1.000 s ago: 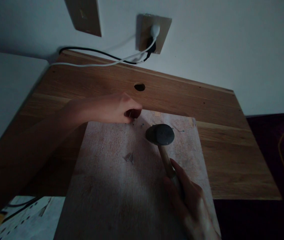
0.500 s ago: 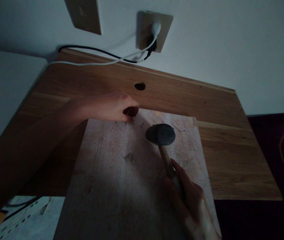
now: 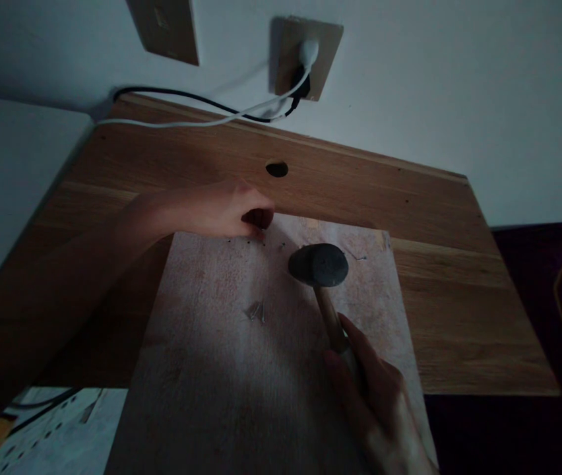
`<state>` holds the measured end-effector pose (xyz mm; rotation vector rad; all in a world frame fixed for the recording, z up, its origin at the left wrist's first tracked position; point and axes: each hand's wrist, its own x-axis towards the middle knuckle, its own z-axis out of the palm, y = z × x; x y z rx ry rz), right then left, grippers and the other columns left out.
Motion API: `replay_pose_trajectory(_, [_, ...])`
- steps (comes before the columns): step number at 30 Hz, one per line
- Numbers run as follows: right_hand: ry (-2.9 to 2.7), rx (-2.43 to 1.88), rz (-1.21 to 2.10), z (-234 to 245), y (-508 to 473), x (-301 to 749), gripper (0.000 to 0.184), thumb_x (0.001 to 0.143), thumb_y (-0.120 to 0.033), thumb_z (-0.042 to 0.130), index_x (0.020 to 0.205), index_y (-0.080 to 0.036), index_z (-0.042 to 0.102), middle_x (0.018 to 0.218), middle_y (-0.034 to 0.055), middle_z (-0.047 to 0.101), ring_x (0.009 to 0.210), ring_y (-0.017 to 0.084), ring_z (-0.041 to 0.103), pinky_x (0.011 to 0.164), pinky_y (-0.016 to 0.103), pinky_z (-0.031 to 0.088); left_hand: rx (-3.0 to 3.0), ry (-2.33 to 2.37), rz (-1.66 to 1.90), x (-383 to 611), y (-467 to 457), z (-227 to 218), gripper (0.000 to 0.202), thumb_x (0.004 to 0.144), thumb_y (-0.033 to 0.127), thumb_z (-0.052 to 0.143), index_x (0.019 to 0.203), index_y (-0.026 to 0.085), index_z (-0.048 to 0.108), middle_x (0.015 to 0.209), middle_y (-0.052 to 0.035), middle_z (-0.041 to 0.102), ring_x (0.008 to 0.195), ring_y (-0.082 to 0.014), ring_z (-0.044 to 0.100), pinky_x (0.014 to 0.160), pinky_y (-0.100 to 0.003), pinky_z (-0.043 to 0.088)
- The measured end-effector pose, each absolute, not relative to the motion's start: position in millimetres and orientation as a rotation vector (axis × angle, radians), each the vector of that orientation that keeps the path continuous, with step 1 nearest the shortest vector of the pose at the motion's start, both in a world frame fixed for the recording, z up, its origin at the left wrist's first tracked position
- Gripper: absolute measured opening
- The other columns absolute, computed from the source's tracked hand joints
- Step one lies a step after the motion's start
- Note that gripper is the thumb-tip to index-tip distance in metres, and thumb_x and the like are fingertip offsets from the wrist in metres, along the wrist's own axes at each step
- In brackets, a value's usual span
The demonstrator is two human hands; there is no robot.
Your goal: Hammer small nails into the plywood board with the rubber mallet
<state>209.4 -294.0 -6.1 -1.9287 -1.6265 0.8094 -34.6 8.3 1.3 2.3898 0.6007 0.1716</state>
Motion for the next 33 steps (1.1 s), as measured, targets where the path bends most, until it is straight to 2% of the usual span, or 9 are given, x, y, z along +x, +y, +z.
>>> replay_pose_trajectory(6, [-1.623,-1.961,0.787,-8.0,-295.5,210.2,0.051,0.108,-0.042,0.062,0.154,-0.021,0.068,0.104,0.0099,0.087,0.085,0.027,0.086,0.072,0.035,0.072,2.399,0.634,0.095,-31.9,4.4,9.9,0.015,0.088,0.03,0.066,0.094,0.023,0.077,0.088,-0.0025,0.079,0.082,-0.0207,0.069,0.08,-0.036,0.047])
replay_pose_trajectory(8, [-1.628,-1.962,0.794,-9.5,-296.4,210.8,0.051,0.109,-0.043,0.06,0.155,-0.021,0.067,0.105,0.0099,0.087,0.084,0.027,0.086,0.074,0.035,0.073,2.391,0.634,0.104,-31.2,3.9,9.9,0.012,0.088,0.027,0.066,0.093,0.023,0.076,0.087,-0.002,0.079,0.081,-0.0201,0.068,0.079,-0.035,0.047])
replay_pose_trajectory(13, [-1.642,-1.963,0.751,-12.6,-298.6,213.1,0.052,0.109,-0.045,0.062,0.156,-0.023,0.065,0.118,0.0123,0.086,0.097,0.03,0.086,0.076,0.036,0.074,2.393,0.622,0.115,-31.1,3.7,8.4,0.01,0.088,0.027,0.067,0.092,0.025,0.076,0.082,-0.0003,0.077,0.079,-0.0196,0.067,0.078,-0.036,0.047])
replay_pose_trajectory(17, [-1.653,-1.968,0.769,-9.8,-296.9,211.7,0.051,0.11,-0.045,0.061,0.156,-0.023,0.064,0.102,0.0088,0.086,0.079,0.025,0.085,0.068,0.032,0.072,2.411,0.619,0.124,-31.7,2.9,10.5,0.01,0.087,0.027,0.066,0.089,0.023,0.075,0.079,-0.0011,0.076,0.078,-0.0194,0.066,0.076,-0.035,0.046])
replay_pose_trajectory(20, [-1.637,-1.934,0.787,-6.5,-293.9,209.0,0.048,0.111,-0.045,0.058,0.152,-0.02,0.066,0.093,0.0068,0.085,0.075,0.023,0.084,0.066,0.029,0.071,2.416,0.632,0.133,-31.9,2.0,12.5,0.008,0.085,0.027,0.068,0.086,0.024,0.074,0.078,-0.0011,0.076,0.077,-0.0199,0.066,0.075,-0.035,0.046])
replay_pose_trajectory(27, [-1.637,-1.977,0.802,-6.0,-294.3,210.5,0.05,0.11,-0.044,0.062,0.154,-0.023,0.066,0.103,0.0082,0.087,0.085,0.025,0.086,0.068,0.029,0.071,2.414,0.6,0.14,-31.4,2.9,10.3,0.007,0.085,0.026,0.067,0.086,0.023,0.073,0.077,-0.0009,0.074,0.076,-0.0192,0.066,0.076,-0.036,0.047])
replay_pose_trajectory(33, [-1.652,-1.941,0.805,-2.0,-291.0,207.3,0.05,0.112,-0.045,0.056,0.152,-0.017,0.067,0.101,0.0103,0.087,0.083,0.026,0.086,0.067,0.03,0.071,2.425,0.524,0.199,-29.6,0.5,9.0,0.008,0.086,0.02,0.065,0.084,0.027,0.07,0.078,0.001,0.074,0.075,-0.0187,0.065,0.073,-0.034,0.046])
